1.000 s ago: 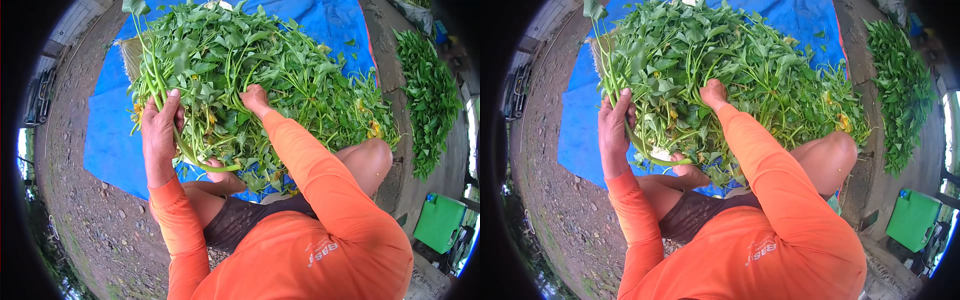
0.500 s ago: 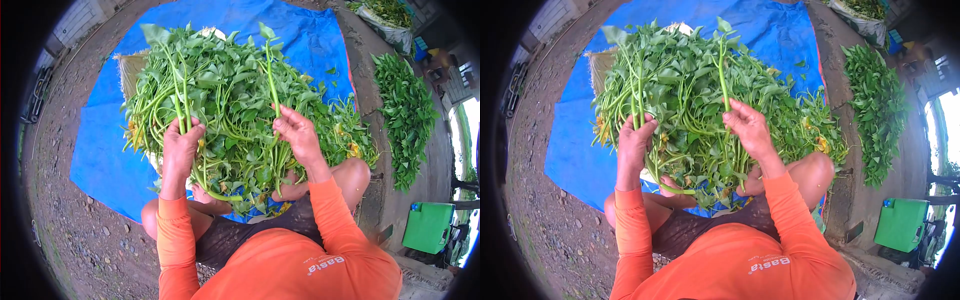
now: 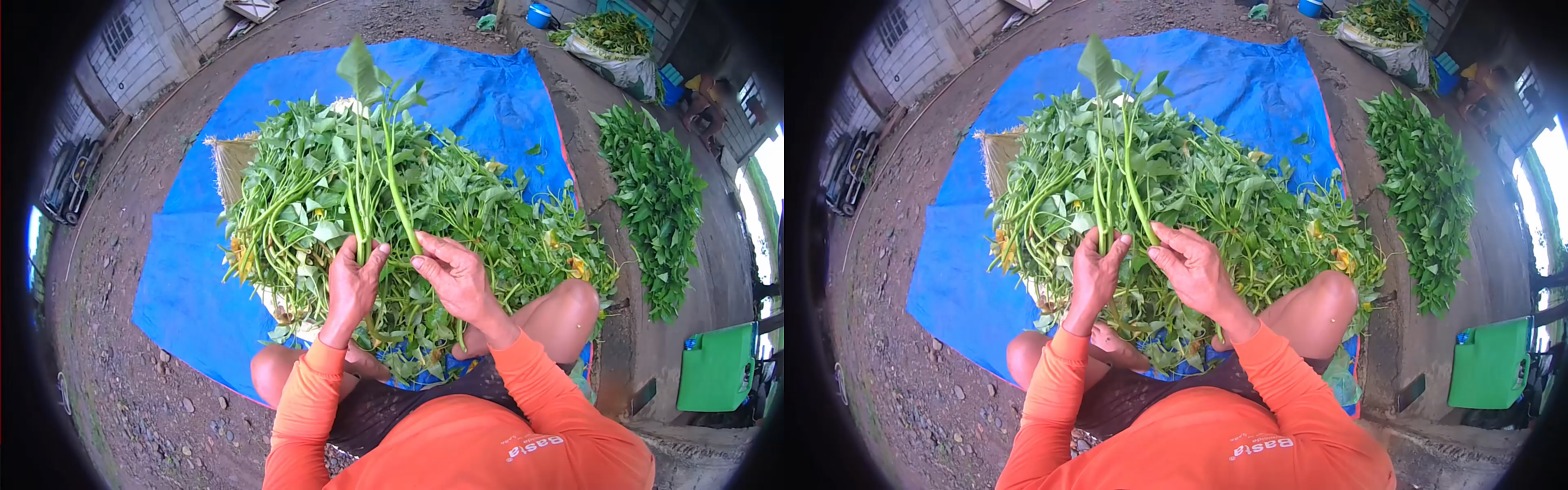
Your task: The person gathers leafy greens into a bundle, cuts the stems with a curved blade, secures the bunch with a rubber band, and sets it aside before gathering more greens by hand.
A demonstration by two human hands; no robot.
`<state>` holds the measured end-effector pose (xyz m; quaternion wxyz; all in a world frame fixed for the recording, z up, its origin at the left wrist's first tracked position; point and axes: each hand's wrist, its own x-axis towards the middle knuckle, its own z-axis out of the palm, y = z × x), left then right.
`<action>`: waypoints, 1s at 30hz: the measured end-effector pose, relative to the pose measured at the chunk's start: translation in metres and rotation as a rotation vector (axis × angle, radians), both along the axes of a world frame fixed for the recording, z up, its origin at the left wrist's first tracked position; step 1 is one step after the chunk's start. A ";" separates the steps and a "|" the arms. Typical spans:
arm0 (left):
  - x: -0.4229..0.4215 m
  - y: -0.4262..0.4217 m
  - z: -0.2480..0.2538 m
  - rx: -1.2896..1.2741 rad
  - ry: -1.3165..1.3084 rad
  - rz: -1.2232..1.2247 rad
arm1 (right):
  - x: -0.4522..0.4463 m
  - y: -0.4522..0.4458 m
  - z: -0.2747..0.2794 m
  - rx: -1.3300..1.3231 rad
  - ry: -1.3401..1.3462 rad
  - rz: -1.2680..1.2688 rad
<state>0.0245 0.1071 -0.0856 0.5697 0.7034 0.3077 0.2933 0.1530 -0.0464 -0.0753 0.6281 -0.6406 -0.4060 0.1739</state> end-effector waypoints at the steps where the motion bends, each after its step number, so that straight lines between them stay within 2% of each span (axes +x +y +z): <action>1: 0.001 -0.005 0.001 -0.002 -0.036 -0.009 | -0.004 0.003 -0.003 0.012 0.017 -0.005; 2: 0.004 -0.010 -0.001 0.023 -0.138 -0.019 | -0.008 0.004 -0.007 0.041 0.007 -0.003; 5: 0.003 -0.016 -0.007 -0.262 -0.228 -0.062 | -0.026 0.001 -0.019 -0.022 0.058 0.061; 6: 0.005 -0.019 -0.005 -0.192 -0.230 -0.038 | -0.032 0.002 -0.023 -0.015 -0.022 0.036; 10: -0.001 -0.010 -0.007 -0.389 -0.195 -0.016 | -0.050 -0.006 -0.019 -0.143 -0.065 0.045; 14: -0.004 -0.006 0.004 -0.214 -0.010 -0.105 | -0.035 -0.009 0.009 -0.151 -0.313 0.121; 17: -0.009 0.004 -0.008 -0.190 -0.027 -0.285 | -0.002 0.001 0.049 0.077 -0.760 0.132; 18: -0.009 0.005 -0.013 -0.126 -0.042 -0.314 | 0.009 0.007 0.055 0.065 -0.898 0.167; 20: -0.005 -0.007 0.010 -0.154 -0.002 -0.307 | 0.028 0.016 0.066 0.039 -1.188 0.236; 24: -0.007 -0.016 0.028 -0.119 0.066 -0.340 | 0.054 0.020 0.053 -0.086 -1.381 0.220; 27: -0.009 -0.017 0.017 -0.092 0.053 -0.339 | 0.055 0.012 0.034 -0.131 -1.372 0.183; 30: -0.009 -0.020 0.013 -0.103 0.065 -0.328 | 0.054 0.009 0.018 -0.047 -1.353 0.113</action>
